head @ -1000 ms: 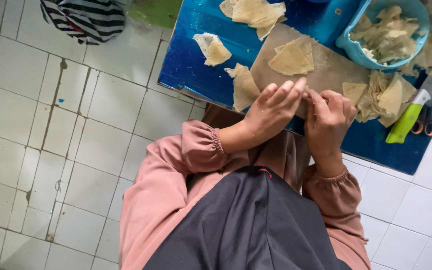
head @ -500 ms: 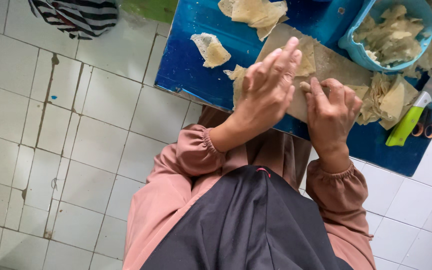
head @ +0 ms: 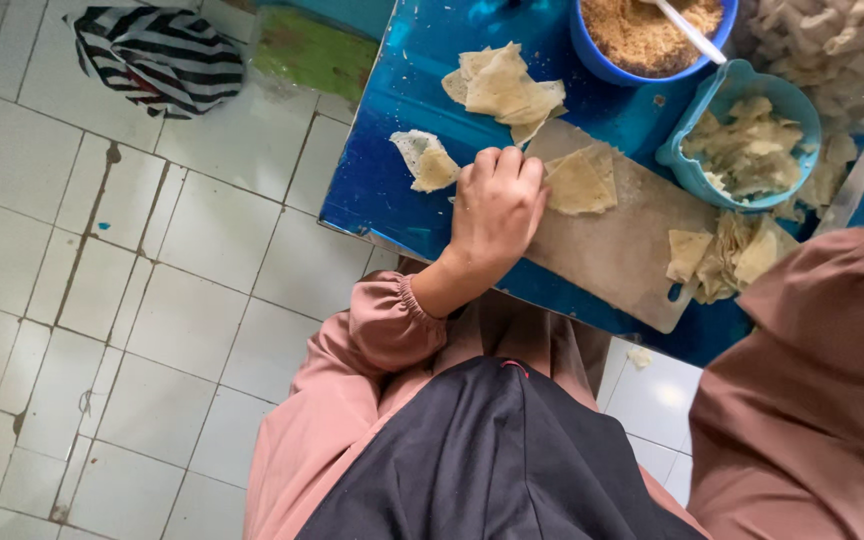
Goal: The person sits on the floor at a low blue table and folds thin crispy cracker pieces by hand, pinching each piece closed and setting it aside. They occasionally use a spoon to scoop brown seasoning powder from a blue bowl onto the crackers while working through the pile.
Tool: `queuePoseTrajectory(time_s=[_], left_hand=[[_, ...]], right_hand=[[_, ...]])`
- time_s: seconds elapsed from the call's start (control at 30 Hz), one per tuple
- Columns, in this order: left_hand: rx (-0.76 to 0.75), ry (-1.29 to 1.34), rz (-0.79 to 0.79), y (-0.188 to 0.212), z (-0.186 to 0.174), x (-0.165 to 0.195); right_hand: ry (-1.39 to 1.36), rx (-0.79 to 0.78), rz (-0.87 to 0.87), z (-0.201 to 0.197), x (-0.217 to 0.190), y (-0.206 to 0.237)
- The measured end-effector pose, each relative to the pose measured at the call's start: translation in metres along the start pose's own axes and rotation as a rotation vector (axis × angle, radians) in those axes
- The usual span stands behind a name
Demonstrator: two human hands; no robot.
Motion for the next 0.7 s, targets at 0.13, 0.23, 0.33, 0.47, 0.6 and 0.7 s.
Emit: queuePoseTrajectory(time_s=[0.13,0.23,0.33,0.47,0.6,0.7], left_hand=[[-0.011,0.003,-0.032,-0.005,0.014,-0.003],[-0.014,-0.021,-0.026,-0.005,0.023,-0.001],[-0.015,-0.060,-0.006,-0.005,0.030,0.003],[-0.027,-0.110,0.004,-0.005,0.036,0.014],[-0.068,0.214,0.008,-0.002,0.036,0.022],[-0.056,0.329,0.059,0.001,0.032,0.028]], right_hand=[[0.017,-0.068,-0.104,-0.019,-0.046,-0.017],[0.005,-0.067,-0.104,-0.021,-0.044,-0.024],[-0.035,-0.017,-0.050,0.001,-0.020,-0.024],[-0.305,-0.230,-0.112,0.088,-0.040,0.027],[-0.335,-0.190,-0.098,0.142,-0.039,0.065],[-0.422,-0.110,-0.074,0.154,-0.032,0.071]])
Point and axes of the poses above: each hand's wrist, its own y-axis away from the middle knuckle, its own z-axis out of the palm, x = y × z, the point moved 5 cm from there along -y, towards the middle knuckle, and after that the axes turned 3 degrees about -x, right-handed, at the moved point
